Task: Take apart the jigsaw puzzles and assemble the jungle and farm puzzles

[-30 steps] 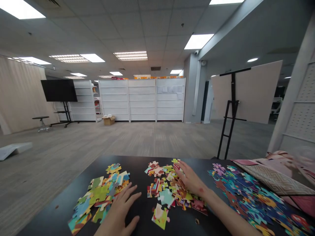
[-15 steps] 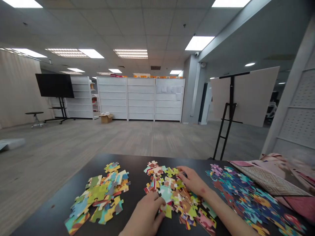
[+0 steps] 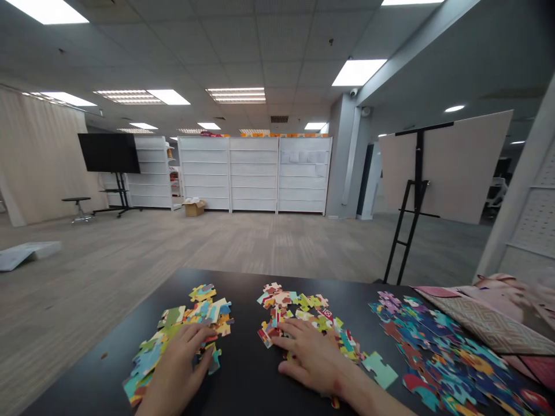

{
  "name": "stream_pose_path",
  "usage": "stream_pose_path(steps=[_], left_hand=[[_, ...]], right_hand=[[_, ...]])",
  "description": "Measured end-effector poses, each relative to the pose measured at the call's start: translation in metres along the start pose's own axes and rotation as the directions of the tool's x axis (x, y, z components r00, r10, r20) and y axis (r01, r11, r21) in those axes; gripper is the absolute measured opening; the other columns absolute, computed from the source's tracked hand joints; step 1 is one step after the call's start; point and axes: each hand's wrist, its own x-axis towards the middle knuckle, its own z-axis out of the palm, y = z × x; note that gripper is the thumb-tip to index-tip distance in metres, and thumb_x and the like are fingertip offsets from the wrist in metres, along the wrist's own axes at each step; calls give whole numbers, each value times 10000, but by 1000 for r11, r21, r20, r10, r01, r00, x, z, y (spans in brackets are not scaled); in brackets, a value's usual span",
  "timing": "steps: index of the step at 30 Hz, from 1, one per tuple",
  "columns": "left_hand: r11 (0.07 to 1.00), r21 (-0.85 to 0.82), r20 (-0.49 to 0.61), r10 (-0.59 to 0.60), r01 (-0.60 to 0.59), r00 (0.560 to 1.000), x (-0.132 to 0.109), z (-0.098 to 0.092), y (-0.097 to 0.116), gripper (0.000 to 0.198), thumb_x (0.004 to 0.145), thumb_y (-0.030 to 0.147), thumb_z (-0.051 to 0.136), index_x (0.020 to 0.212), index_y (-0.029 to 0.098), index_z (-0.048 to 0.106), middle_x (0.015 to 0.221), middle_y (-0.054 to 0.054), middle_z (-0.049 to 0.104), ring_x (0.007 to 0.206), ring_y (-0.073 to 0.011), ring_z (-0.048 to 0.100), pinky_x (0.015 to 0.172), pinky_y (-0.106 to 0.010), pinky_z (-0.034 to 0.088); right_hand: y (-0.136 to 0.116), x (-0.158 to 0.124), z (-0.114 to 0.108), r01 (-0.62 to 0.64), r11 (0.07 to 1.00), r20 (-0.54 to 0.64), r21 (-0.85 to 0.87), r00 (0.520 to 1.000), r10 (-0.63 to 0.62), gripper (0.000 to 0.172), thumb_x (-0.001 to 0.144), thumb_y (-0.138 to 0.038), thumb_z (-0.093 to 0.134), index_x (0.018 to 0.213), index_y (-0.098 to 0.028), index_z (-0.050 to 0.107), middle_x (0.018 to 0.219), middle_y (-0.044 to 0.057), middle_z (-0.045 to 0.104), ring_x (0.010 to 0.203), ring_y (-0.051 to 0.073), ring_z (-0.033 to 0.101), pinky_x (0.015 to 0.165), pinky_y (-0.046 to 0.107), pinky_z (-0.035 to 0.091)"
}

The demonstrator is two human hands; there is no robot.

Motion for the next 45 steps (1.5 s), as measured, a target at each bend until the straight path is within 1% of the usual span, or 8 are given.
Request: stream_pose_path(steps=[5, 8, 12, 19, 25, 35, 41, 45], left_hand=[[993, 76, 39, 91, -93, 995, -24, -7, -22, 231, 893, 377, 649, 1114, 333, 694, 1196, -49, 687, 1117, -303, 630, 934, -458, 542], [1000, 10, 76, -8, 8, 997, -22, -11, -15, 382, 859, 267, 625, 1237, 321, 647, 1290, -69, 642, 1207, -310, 579, 1029, -501, 477], [971, -33, -66, -237, 235, 969, -15, -26, -32, 424, 801, 180, 540, 1213, 234, 627, 1272, -110, 624, 1209, -316, 555, 1031, -520, 447], [930, 50, -68, -359, 363, 931, -37, -50, -46, 295, 804, 267, 624, 1089, 241, 697, 1219, -106, 652, 1169, -322, 574, 968, -483, 471], [930, -44, 113, -358, 364, 927, -42, -45, -47, 561, 729, 232, 739, 1270, 347, 647, 1456, -75, 534, 1326, -359, 465, 1066, -557, 389], [910, -308, -38, -303, 277, 952, -39, -43, -49, 455, 780, 165, 727, 1219, 249, 641, 1331, -96, 602, 1242, -281, 577, 1068, -430, 459], [906, -360, -120, -284, 224, 951, -52, -55, -36, 570, 753, 57, 629, 1284, 256, 574, 1386, -80, 536, 1310, -254, 508, 1130, -426, 388], [914, -366, -72, -214, 173, 974, -59, -59, -19, 697, 668, -13, 570, 1309, 263, 564, 1404, -62, 539, 1343, -239, 488, 1144, -395, 387]], right_hand=[[19, 6, -4, 33, 987, -137, -160, 989, -56, 274, 968, -320, 562, 1225, -276, 646, 1180, 67, 682, 1131, 266, 589, 1021, 441, 424], [12, 8, -8, 69, 967, -230, -243, 965, -127, 240, 995, -219, 459, 1104, -213, 673, 1058, 97, 704, 1067, 279, 596, 983, 469, 431], [-32, 24, 8, 182, 972, -175, -151, 963, -207, 284, 977, -158, 400, 971, -200, 680, 932, 91, 695, 943, 263, 609, 917, 450, 466], [-94, 90, 52, 184, 967, -29, 179, 983, -181, 538, 887, -248, 574, 1422, -209, 524, 1502, 132, 496, 1377, 336, 425, 1128, 515, 363], [-86, 96, 56, 177, 923, -84, 341, 984, -157, 291, 839, -164, 590, 1118, -211, 659, 1204, 99, 651, 1156, 257, 585, 1029, 402, 469], [-71, 101, 70, 141, 941, -252, 308, 966, -62, 368, 844, -76, 487, 1160, -228, 599, 1262, 99, 563, 1183, 235, 583, 1043, 389, 479], [-61, 107, 80, 177, 946, -253, 271, 962, -107, 498, 791, 7, 416, 1179, -220, 631, 1379, 96, 565, 1317, 234, 512, 1137, 451, 400], [-63, 109, 80, 182, 953, -229, 242, 965, -126, 551, 723, 55, 399, 1124, -203, 676, 1356, 93, 628, 1305, 228, 535, 1131, 452, 401]])
